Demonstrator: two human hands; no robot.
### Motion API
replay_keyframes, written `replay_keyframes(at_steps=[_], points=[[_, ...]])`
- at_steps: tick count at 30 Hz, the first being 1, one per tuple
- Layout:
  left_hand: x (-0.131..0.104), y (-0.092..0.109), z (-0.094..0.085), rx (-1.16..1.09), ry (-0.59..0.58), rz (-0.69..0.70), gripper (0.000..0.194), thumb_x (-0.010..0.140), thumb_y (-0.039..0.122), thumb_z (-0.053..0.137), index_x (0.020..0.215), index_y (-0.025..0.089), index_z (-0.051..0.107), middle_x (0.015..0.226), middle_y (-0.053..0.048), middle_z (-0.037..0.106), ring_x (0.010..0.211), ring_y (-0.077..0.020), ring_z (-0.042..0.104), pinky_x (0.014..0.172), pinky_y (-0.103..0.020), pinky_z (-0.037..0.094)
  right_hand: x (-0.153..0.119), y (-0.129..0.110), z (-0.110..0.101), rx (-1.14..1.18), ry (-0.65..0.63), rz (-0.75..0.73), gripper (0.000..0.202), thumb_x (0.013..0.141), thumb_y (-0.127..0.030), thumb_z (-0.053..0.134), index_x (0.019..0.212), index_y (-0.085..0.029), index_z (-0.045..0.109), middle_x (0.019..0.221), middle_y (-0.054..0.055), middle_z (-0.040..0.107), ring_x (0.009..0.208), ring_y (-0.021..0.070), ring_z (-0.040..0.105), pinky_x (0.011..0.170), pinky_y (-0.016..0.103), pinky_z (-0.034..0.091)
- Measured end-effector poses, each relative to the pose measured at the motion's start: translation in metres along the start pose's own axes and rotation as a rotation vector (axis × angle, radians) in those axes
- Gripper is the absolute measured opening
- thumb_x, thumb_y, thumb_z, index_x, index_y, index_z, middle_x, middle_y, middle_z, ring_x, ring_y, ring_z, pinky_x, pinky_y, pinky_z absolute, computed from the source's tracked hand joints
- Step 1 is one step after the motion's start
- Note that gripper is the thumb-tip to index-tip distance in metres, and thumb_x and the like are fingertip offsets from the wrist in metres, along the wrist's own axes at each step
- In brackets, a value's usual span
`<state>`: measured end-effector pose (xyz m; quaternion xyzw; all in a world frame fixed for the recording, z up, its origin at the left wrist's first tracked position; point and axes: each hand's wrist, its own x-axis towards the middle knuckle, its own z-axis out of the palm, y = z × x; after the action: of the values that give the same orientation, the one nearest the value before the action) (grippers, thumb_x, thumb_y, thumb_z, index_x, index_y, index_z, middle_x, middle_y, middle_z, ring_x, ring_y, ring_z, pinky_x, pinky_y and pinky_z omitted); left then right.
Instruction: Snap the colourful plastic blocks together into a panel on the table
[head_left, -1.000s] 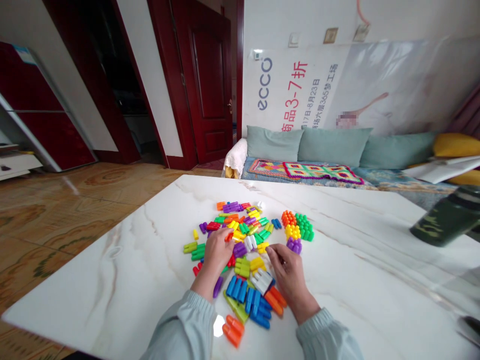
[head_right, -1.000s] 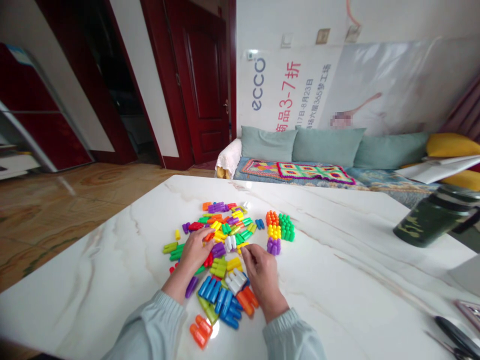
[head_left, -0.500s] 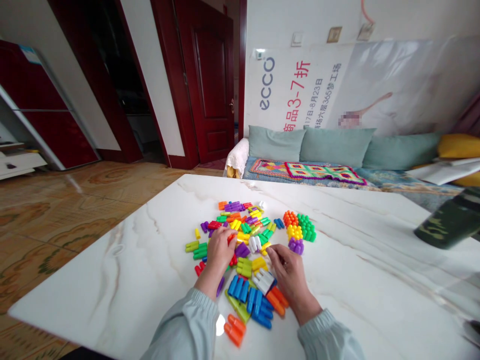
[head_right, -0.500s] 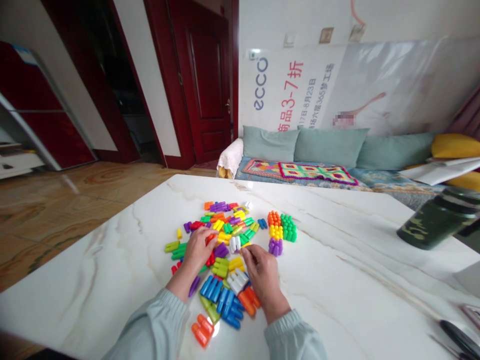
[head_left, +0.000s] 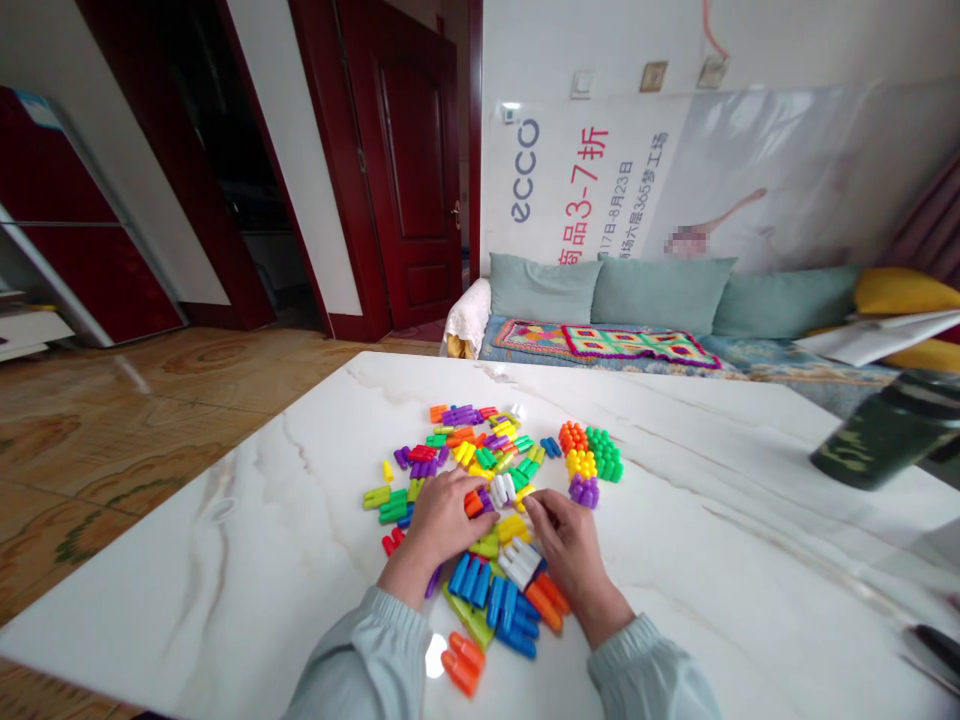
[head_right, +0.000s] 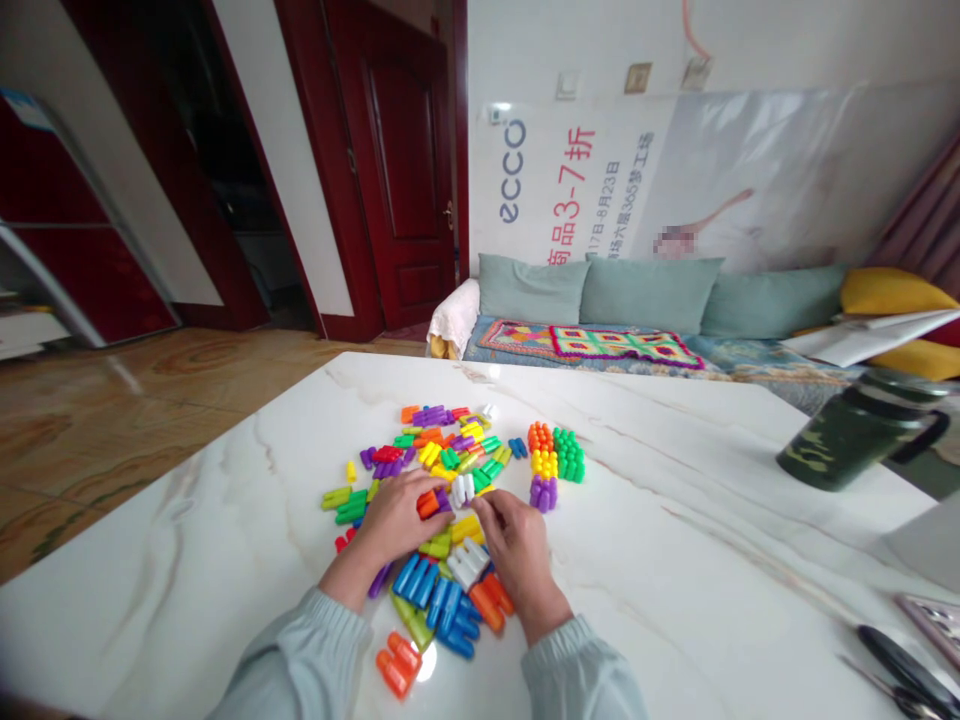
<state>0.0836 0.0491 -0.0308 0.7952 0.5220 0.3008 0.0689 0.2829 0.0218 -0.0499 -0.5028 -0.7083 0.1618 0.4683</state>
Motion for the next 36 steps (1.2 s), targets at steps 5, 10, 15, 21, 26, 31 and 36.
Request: replay_keyframes(at_steps=[5,10,15,21,26,31,36], points=[[0.001,-0.003,0.005,-0.021,0.034,-0.052,0.032,0.071,0.019,0.07,0.103,0.023,0.07,0.1,-0.007,0.071,0.095,-0.0261,0.065,0.088,-0.04,0.05,-0.001,0.001,0.0,-0.004,-0.016,0.005,0.036,0.096,-0.042,0.046,0.082,-0.017,0.068,0.065,0.001,0.064,0.056,0.012,0.053,0.052,0.023,0.038],[0.003,0.002,0.004,-0.267,0.215,0.015,0.027,0.075,0.012,0.065,0.1,0.022,0.066,0.1,-0.006,0.069,0.097,-0.022,0.065,0.09,-0.036,0.052,-0.001,0.001,0.001,0.034,0.013,0.003,0.028,0.096,-0.038,0.049,0.087,-0.018,0.067,0.069,0.0,0.063,0.057,0.0118,0.054,0.055,0.023,0.041],[0.001,0.014,0.004,-0.427,0.167,0.138,0.025,0.075,0.008,0.066,0.097,0.021,0.068,0.099,-0.005,0.071,0.096,-0.0201,0.066,0.089,-0.033,0.053,0.003,-0.002,0.001,0.106,0.095,-0.075,0.024,0.09,-0.032,0.058,0.11,-0.02,0.062,0.092,0.004,0.063,0.075,0.0148,0.06,0.06,0.024,0.047],[-0.003,0.017,0.017,-0.553,0.001,0.122,0.034,0.073,0.015,0.075,0.106,0.021,0.066,0.101,-0.005,0.074,0.092,-0.0191,0.07,0.086,-0.03,0.055,0.003,-0.004,0.001,0.118,-0.006,-0.073,0.017,0.085,-0.023,0.062,0.102,-0.02,0.065,0.089,0.003,0.067,0.068,0.0131,0.061,0.055,0.024,0.045],[-0.002,0.015,0.024,-0.711,0.007,0.027,0.039,0.072,0.011,0.073,0.108,0.019,0.063,0.104,-0.006,0.072,0.091,-0.0187,0.07,0.086,-0.031,0.057,0.003,-0.003,0.0,0.105,-0.007,-0.085,0.017,0.084,-0.023,0.064,0.101,-0.019,0.065,0.085,0.003,0.067,0.065,0.0134,0.06,0.056,0.025,0.046],[-0.001,0.018,0.022,-0.882,0.004,-0.043,0.031,0.075,0.008,0.066,0.104,0.017,0.061,0.099,-0.007,0.072,0.093,-0.0189,0.071,0.086,-0.031,0.058,0.003,-0.002,-0.003,0.093,0.032,-0.149,0.012,0.085,-0.021,0.065,0.096,-0.019,0.064,0.087,0.004,0.064,0.067,0.0135,0.058,0.057,0.024,0.046],[-0.002,0.022,0.017,-0.896,0.051,-0.038,0.027,0.073,0.009,0.069,0.098,0.017,0.063,0.091,-0.005,0.073,0.085,-0.0169,0.071,0.084,-0.029,0.058,0.001,0.002,0.0,0.032,0.035,-0.159,0.021,0.085,-0.021,0.066,0.105,-0.02,0.063,0.088,0.003,0.063,0.067,0.0137,0.058,0.062,0.027,0.049]])
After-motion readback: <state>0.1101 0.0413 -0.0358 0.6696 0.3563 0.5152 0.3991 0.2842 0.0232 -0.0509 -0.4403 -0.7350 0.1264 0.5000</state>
